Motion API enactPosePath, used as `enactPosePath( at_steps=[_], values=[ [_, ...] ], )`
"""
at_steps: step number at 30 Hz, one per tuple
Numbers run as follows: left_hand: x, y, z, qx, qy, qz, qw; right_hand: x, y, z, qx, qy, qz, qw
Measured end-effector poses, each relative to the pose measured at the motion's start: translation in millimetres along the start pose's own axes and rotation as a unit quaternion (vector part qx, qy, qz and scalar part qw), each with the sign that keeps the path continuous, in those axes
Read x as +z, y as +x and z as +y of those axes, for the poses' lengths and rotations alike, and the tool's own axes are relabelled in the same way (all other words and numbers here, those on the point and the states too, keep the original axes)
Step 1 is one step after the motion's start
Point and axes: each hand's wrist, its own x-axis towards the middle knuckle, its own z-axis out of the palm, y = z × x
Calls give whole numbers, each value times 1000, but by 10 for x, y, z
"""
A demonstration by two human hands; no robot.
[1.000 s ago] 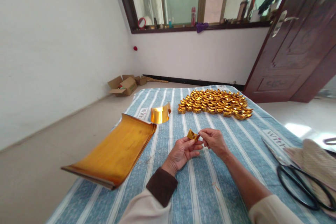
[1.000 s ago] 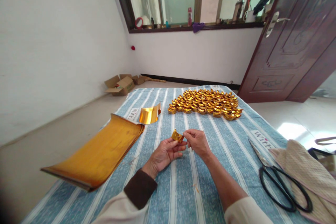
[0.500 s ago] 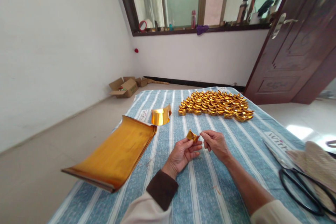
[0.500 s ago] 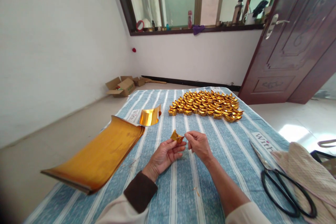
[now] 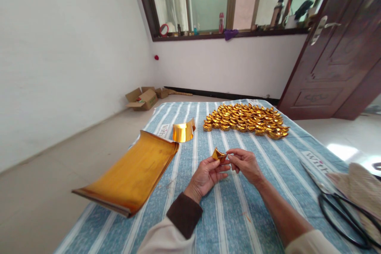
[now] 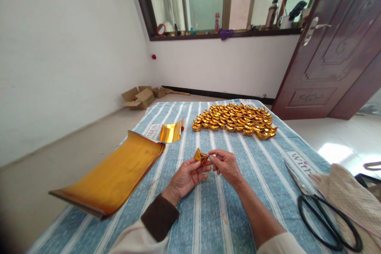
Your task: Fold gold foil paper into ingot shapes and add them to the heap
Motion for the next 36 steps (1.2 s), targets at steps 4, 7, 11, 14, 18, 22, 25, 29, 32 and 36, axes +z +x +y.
enactPosePath(
  at_steps=[4,7,11,14,18,22,25,29,32,36],
  values=[
    [6,-6,2,-3,3,2,1000,5,3,-3,-2,0,3,1000],
    [14,-14,7,-8,5,6,1000,4,-1,-6,-4,-3,6,1000],
    [22,-19,11,-10,6,3,1000,-6,-4,11,-5,-9,7,1000],
    [16,-12,1,-13,9,1,1000,-17,5,33,-7,-18,8,1000],
    [-1,10,-19,-18,7,11,1000,-18,35,25,-16,-37,7,999],
    [-11,29,-21,-15,-7,38,999,2,65,-15,-26,-58,-5,998],
    [-20,42,-20,-12,-18,43,999,19,84,-20,-29,-70,-9,997],
    [-44,62,-38,-14,-23,43,999,25,133,-6,-30,-86,-8,996],
    [-59,75,-49,-15,-25,43,999,27,191,-18,-30,-94,-12,995],
    [-57,90,-38,-19,-36,55,998,39,273,-55,-26,-101,-36,994]
  ],
)
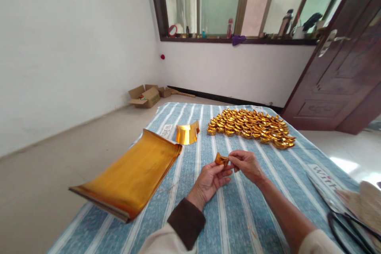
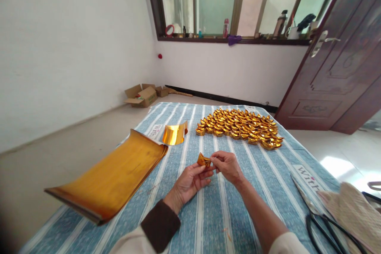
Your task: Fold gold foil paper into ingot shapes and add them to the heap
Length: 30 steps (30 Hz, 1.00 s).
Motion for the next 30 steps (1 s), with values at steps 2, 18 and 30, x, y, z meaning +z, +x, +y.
enactPosePath(
  at_steps=[2,18,30],
  values=[
    [8,4,14,-1,-8,9,1000,-2,39,-17,-3,-6,-15,1000],
    [22,8,60,-12,-24,62,998,-223,728,-23,-83,-195,-131,968],
    [18,0,55,-26,-7,57,998,-364,1504,263,-88,-406,-154,896]
  ],
)
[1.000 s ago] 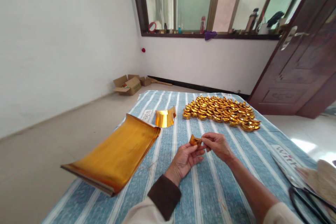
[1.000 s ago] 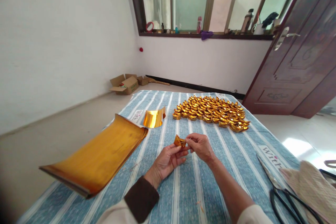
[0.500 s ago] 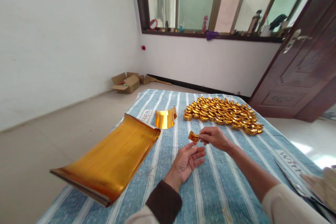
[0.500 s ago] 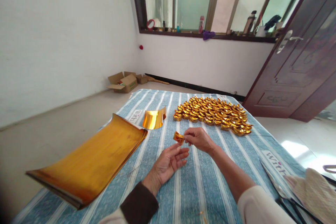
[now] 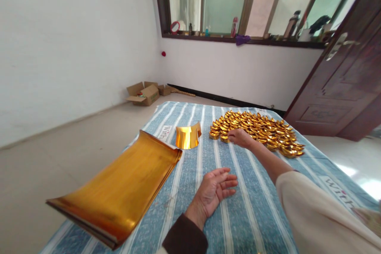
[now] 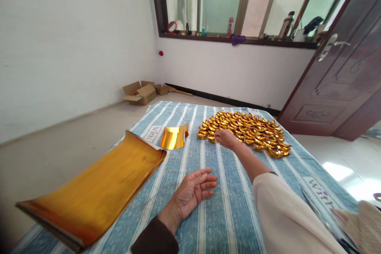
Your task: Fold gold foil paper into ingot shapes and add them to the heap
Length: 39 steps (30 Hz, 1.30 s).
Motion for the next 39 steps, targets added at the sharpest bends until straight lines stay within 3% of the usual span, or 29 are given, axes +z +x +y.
enactPosePath(
  at_steps=[13,25,39],
  values=[
    [17,-8,1,-1,3,-7,1000,73,-107,65,52,-113,38,992],
    [28,-14,11,-2,10,-5,1000,161,-34,-39,109,-201,-7,973],
    [31,-13,12,-2,7,-7,1000,163,17,-183,124,-256,-40,958]
  ],
)
